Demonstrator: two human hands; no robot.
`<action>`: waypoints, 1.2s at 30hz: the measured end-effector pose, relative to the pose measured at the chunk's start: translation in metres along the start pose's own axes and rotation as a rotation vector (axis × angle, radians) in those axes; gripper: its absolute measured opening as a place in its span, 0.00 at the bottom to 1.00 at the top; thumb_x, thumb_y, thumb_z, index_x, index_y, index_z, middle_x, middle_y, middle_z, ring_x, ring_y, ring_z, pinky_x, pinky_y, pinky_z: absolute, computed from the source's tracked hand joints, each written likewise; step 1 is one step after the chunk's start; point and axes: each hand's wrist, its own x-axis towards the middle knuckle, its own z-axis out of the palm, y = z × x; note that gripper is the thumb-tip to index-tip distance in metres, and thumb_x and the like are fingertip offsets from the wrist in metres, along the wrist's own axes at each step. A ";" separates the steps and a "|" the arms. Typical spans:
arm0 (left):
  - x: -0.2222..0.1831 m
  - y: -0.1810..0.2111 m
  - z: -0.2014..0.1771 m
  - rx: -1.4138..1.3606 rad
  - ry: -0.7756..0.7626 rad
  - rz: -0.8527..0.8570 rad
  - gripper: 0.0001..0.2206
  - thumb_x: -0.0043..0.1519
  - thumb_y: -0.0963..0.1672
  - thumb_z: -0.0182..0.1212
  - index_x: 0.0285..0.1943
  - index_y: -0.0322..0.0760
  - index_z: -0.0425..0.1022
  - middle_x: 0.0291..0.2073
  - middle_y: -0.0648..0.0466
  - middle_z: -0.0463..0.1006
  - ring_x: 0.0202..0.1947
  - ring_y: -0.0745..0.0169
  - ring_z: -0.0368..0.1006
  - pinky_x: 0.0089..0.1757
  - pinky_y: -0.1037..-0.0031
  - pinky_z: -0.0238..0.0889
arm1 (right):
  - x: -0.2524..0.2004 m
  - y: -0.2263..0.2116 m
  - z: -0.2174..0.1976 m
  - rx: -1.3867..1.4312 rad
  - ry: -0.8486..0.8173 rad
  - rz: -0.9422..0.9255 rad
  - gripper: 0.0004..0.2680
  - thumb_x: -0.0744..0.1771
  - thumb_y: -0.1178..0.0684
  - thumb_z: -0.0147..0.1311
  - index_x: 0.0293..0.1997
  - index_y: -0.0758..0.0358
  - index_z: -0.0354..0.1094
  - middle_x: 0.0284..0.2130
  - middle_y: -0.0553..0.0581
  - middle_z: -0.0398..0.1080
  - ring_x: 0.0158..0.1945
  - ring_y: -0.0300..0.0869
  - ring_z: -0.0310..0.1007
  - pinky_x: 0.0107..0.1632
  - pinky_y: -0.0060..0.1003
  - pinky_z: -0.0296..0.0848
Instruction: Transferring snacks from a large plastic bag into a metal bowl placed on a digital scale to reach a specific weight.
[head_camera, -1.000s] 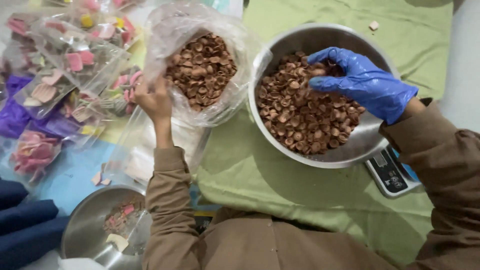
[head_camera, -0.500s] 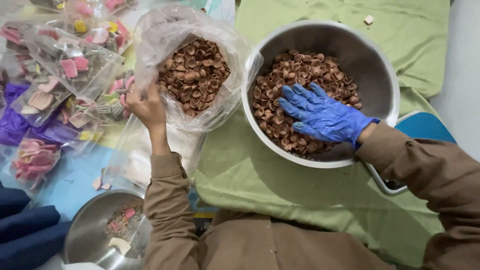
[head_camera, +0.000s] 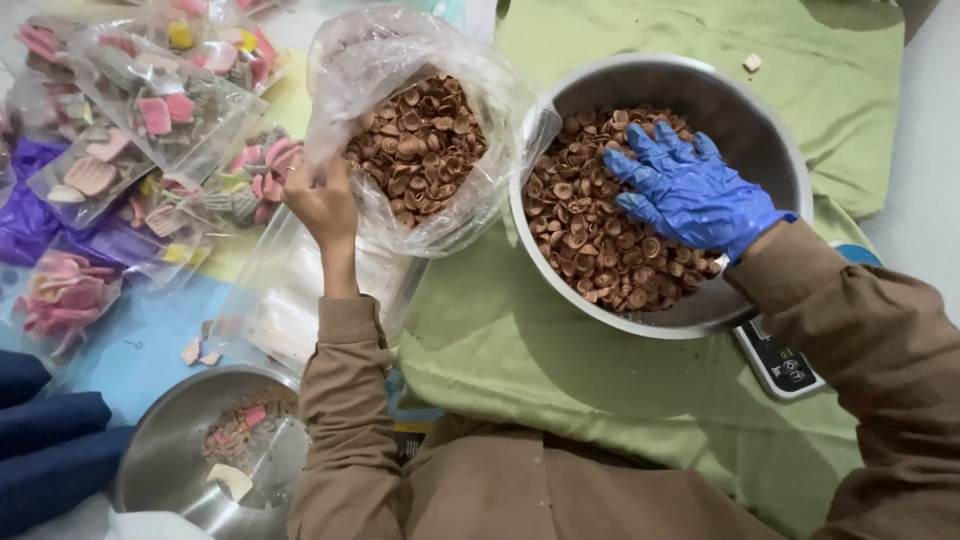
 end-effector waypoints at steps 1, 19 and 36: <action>0.001 0.004 -0.001 0.002 0.002 -0.004 0.04 0.51 0.43 0.67 0.24 0.42 0.81 0.20 0.52 0.75 0.29 0.59 0.76 0.43 0.74 0.65 | -0.001 -0.003 -0.003 -0.001 -0.003 -0.004 0.24 0.71 0.30 0.30 0.80 0.31 0.40 0.78 0.54 0.43 0.77 0.60 0.43 0.70 0.69 0.46; -0.004 0.000 0.002 -0.008 0.024 -0.016 0.04 0.50 0.43 0.65 0.25 0.38 0.80 0.21 0.50 0.75 0.28 0.60 0.74 0.37 0.72 0.66 | 0.070 -0.100 -0.050 -0.229 0.786 -0.505 0.06 0.69 0.47 0.52 0.47 0.48 0.72 0.37 0.42 0.74 0.44 0.36 0.80 0.45 0.27 0.79; -0.002 0.013 -0.006 0.061 0.025 0.010 0.08 0.50 0.42 0.67 0.22 0.35 0.75 0.20 0.45 0.72 0.27 0.46 0.75 0.34 0.68 0.66 | 0.242 -0.183 -0.016 0.294 0.117 -0.098 0.15 0.63 0.37 0.55 0.53 0.45 0.70 0.51 0.57 0.68 0.58 0.59 0.70 0.54 0.57 0.76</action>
